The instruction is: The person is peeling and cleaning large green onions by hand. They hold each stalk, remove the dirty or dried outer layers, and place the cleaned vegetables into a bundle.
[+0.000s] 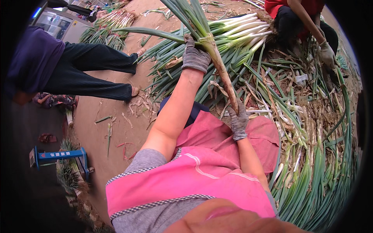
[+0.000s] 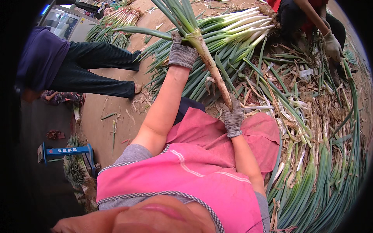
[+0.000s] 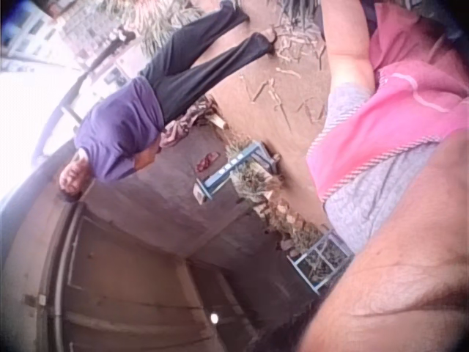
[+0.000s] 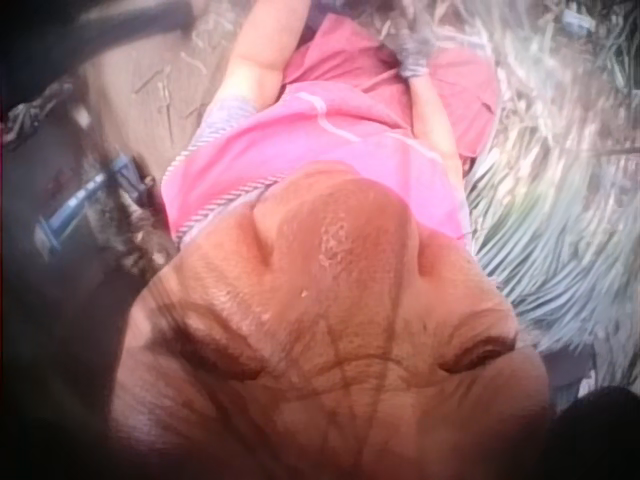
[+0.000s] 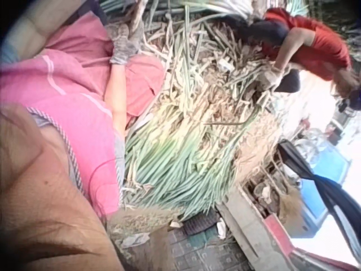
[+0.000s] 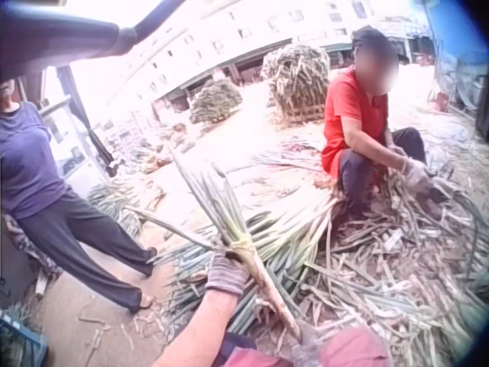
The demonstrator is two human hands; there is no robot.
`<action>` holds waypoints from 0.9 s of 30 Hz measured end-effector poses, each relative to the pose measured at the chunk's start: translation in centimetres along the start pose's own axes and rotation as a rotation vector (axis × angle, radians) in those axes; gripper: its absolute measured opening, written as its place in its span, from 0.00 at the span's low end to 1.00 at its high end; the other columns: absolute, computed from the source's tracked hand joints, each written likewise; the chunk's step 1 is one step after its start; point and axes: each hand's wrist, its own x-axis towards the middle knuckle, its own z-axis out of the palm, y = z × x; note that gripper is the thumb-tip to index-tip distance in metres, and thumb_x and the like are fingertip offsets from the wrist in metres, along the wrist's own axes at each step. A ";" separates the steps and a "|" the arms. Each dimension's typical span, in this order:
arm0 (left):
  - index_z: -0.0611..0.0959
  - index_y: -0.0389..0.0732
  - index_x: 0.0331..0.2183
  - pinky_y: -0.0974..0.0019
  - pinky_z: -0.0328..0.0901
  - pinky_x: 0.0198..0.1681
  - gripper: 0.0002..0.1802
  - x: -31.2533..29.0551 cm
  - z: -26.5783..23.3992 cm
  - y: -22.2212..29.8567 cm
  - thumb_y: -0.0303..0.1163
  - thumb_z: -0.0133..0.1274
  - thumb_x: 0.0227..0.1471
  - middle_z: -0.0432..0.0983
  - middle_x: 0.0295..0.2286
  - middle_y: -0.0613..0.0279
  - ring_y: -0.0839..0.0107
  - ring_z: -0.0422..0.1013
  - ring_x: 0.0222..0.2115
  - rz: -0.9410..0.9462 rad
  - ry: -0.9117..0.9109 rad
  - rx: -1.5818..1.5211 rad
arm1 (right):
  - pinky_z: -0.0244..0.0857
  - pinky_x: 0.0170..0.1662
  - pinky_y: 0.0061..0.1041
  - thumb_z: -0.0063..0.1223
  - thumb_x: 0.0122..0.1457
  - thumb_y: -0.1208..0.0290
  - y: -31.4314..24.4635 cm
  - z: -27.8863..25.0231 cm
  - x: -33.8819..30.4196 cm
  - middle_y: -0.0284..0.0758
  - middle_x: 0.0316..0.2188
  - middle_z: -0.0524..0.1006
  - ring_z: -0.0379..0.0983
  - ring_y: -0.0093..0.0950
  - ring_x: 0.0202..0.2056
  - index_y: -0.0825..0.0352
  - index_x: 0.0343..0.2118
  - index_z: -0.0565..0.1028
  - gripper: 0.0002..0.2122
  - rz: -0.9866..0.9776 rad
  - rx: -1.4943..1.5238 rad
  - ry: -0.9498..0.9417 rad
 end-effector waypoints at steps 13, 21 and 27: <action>0.78 0.35 0.27 0.76 0.65 0.26 0.09 -2.2 0.9 0.4 0.31 0.55 0.44 0.73 0.23 0.65 0.79 0.68 0.22 0.701 -0.126 0.948 | 0.54 0.14 0.13 0.48 0.53 0.61 -5.5 -2.9 0.6 0.28 0.17 0.67 0.58 0.15 0.12 0.65 0.42 0.68 0.17 0.572 0.676 -0.410; 0.80 0.39 0.26 0.68 0.63 0.31 0.07 -3.5 1.3 1.2 0.31 0.57 0.40 0.73 0.23 0.59 0.68 0.68 0.26 1.173 -0.321 1.445 | 0.53 0.13 0.13 0.47 0.53 0.58 -7.1 -5.5 0.6 0.29 0.15 0.66 0.57 0.16 0.11 0.66 0.42 0.66 0.18 0.697 0.902 -0.583; 0.79 0.42 0.24 0.64 0.65 0.27 0.06 -3.5 -0.4 0.2 0.32 0.56 0.39 0.72 0.22 0.58 0.62 0.69 0.26 0.830 -0.508 1.448 | 0.52 0.12 0.13 0.47 0.53 0.57 -7.1 -6.0 -0.2 0.29 0.15 0.65 0.57 0.16 0.11 0.65 0.43 0.66 0.19 0.737 0.842 -0.535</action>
